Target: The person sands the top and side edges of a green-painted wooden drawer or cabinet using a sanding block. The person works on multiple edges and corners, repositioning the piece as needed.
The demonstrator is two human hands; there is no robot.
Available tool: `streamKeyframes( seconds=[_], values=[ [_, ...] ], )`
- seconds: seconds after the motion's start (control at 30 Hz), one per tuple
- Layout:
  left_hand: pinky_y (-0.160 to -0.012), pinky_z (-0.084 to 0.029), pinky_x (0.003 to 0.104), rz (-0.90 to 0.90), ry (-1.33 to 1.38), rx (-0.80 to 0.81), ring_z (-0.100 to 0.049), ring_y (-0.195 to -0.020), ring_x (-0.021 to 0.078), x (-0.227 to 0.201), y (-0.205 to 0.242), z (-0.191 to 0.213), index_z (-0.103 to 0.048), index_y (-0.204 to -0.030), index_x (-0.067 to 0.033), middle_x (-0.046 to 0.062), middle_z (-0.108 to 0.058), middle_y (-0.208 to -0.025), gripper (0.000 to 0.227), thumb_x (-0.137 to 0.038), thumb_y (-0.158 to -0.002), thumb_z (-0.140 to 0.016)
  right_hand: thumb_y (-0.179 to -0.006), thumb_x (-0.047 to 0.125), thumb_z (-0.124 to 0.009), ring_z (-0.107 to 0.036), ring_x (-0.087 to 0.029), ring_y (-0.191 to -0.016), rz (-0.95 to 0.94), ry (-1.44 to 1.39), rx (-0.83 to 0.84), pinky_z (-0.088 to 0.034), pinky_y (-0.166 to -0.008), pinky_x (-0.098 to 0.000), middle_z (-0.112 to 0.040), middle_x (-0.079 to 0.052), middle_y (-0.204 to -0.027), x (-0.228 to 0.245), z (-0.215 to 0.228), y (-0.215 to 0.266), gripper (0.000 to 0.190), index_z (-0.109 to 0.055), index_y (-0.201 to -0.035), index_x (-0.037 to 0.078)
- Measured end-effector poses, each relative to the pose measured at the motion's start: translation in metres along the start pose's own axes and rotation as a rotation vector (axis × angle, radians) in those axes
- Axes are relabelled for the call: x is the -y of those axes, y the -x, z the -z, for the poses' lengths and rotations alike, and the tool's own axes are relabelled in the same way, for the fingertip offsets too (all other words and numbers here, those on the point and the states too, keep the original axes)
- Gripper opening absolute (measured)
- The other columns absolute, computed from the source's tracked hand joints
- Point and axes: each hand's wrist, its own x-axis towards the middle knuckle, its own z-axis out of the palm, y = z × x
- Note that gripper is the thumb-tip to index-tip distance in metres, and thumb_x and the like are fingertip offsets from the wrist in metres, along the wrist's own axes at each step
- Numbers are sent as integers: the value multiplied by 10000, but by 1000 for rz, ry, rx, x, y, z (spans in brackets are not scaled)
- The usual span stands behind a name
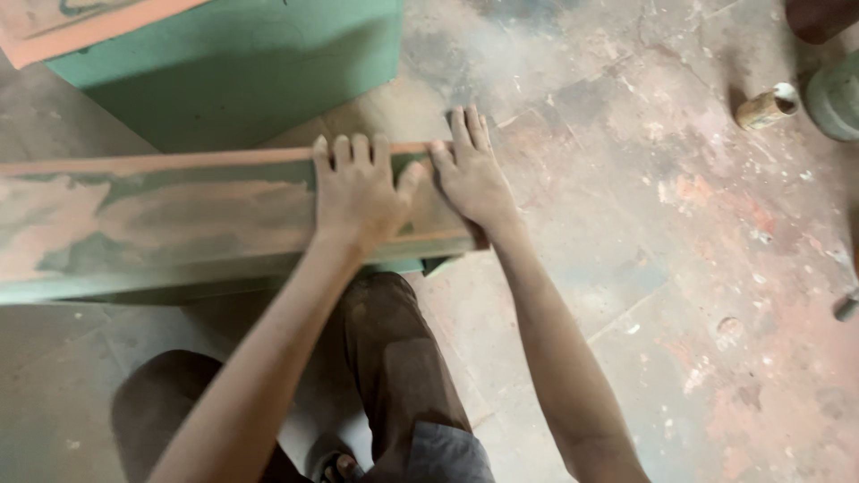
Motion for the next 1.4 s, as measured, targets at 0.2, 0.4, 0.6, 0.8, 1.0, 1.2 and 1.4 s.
streamKeyframes(
  seconds=[0.2, 0.4, 0.6, 0.8, 1.0, 1.2, 1.4],
  values=[
    [-1117, -268, 585, 61, 10, 49, -542, -1141, 373, -6, -4, 2, -624, -1216, -11, 192, -634, -1129, 524, -481, -1013, -513, -998, 169, -564, -248, -555, -1492, -228, -504, -131, -228, -1222, -559, -276, -361, -1606, 61, 37, 78, 650, -325, -1514, -146],
    [-1054, -287, 578, 8, -62, 50, -545, -1105, 373, -8, -4, 8, -614, -1237, 14, 225, -636, -1112, 605, -533, -1010, -490, -1080, 275, -560, -197, -467, -1567, -244, -307, -19, -231, -1284, -478, -237, -295, -1664, 3, 6, -2, 590, -331, -1547, -2],
    [-1097, -272, 623, -49, -54, 95, -494, -1252, 404, -16, -11, 6, -570, -1335, -37, 226, -589, -1291, 565, -487, -1005, -485, -1043, 233, -519, -202, -469, -1552, -419, -762, -48, -288, -1203, -469, -236, -316, -1655, 47, 22, 98, 702, -194, -1575, -90],
    [-1161, -251, 580, -92, 49, -14, -430, -1390, 366, -35, -11, -12, -505, -1461, -25, 199, -517, -1471, 606, -416, -999, -495, -1090, 189, -491, -181, -459, -1602, -6, -108, -100, -272, -1325, -403, -201, -328, -1688, -20, -33, 16, 406, -432, -1456, 22],
    [-1156, -242, 575, -47, 52, 77, -428, -1388, 372, -39, -15, -6, -488, -1452, -39, 197, -518, -1463, 595, -441, -1014, -472, -1054, 201, -482, -202, -440, -1562, -354, -787, -115, -220, -1236, -456, -243, -329, -1655, 35, 10, 88, 623, -271, -1567, -84],
    [-1153, -241, 570, -33, 69, 83, -423, -1400, 349, -40, -16, -4, -477, -1469, -63, 178, -509, -1480, 598, -435, -1000, -456, -1073, 174, -471, -241, -515, -1542, -93, -251, -50, -272, -1293, -433, -210, -383, -1646, -37, -52, 3, 345, -434, -1372, 7],
    [-1164, -237, 563, -59, 4, 96, -424, -1405, 339, -40, -14, -5, -468, -1483, -50, 169, -511, -1480, 589, -413, -1019, -449, -1064, 279, -426, -192, -407, -1554, -542, -891, -16, -222, -1217, -414, -174, -279, -1675, 29, 1, 87, 662, -190, -1596, -36]
  ],
)
